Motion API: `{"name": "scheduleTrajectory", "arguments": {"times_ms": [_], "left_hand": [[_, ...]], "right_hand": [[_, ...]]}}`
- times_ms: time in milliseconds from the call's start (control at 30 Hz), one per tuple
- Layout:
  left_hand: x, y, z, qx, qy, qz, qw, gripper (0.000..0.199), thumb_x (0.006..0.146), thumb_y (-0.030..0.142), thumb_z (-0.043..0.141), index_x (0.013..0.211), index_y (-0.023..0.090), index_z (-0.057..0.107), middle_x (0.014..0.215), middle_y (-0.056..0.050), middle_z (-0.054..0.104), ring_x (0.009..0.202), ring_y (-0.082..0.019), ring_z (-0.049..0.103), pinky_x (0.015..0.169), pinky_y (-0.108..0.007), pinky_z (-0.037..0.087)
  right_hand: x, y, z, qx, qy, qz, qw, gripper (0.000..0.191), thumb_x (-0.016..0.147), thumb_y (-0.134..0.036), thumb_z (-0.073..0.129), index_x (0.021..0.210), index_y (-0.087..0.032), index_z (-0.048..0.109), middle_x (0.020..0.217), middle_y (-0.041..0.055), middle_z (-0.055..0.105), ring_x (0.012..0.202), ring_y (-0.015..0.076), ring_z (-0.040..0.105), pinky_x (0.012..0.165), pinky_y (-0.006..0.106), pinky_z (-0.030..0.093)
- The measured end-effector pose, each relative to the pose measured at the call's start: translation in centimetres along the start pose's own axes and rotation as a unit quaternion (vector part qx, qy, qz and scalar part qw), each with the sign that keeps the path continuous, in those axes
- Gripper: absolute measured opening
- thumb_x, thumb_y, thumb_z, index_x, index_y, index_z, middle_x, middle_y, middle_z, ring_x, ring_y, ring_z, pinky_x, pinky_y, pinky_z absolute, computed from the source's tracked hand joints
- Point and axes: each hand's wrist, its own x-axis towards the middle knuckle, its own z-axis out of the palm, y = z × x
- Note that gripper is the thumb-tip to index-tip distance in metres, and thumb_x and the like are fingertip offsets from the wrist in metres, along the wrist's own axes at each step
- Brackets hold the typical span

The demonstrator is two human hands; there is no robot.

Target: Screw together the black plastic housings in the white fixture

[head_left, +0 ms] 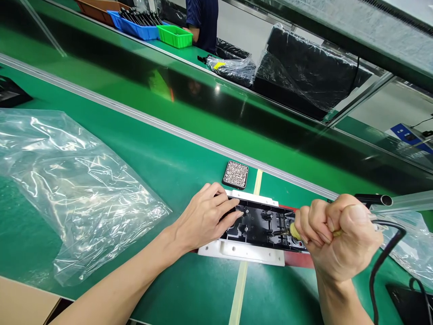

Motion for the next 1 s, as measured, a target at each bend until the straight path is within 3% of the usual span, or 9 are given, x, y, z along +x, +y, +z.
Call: {"name": "scheduleTrajectory", "arguments": {"times_ms": [1000], "left_hand": [[0.13,0.01,-0.06,0.001,-0.003,0.003,1.0,0.029,0.107,0.034,0.053,0.116,0.013,0.07,0.085,-0.008,0.067,0.095,-0.027,0.055,0.077,-0.042,0.042]], "right_hand": [[0.15,-0.06,0.39,0.001,0.0,0.022,1.0,0.046,0.09,-0.033,0.063,0.058,-0.019,0.033,0.043,-0.0052,0.03,0.036,0.0067,0.026,0.034,0.02,0.025]]}}
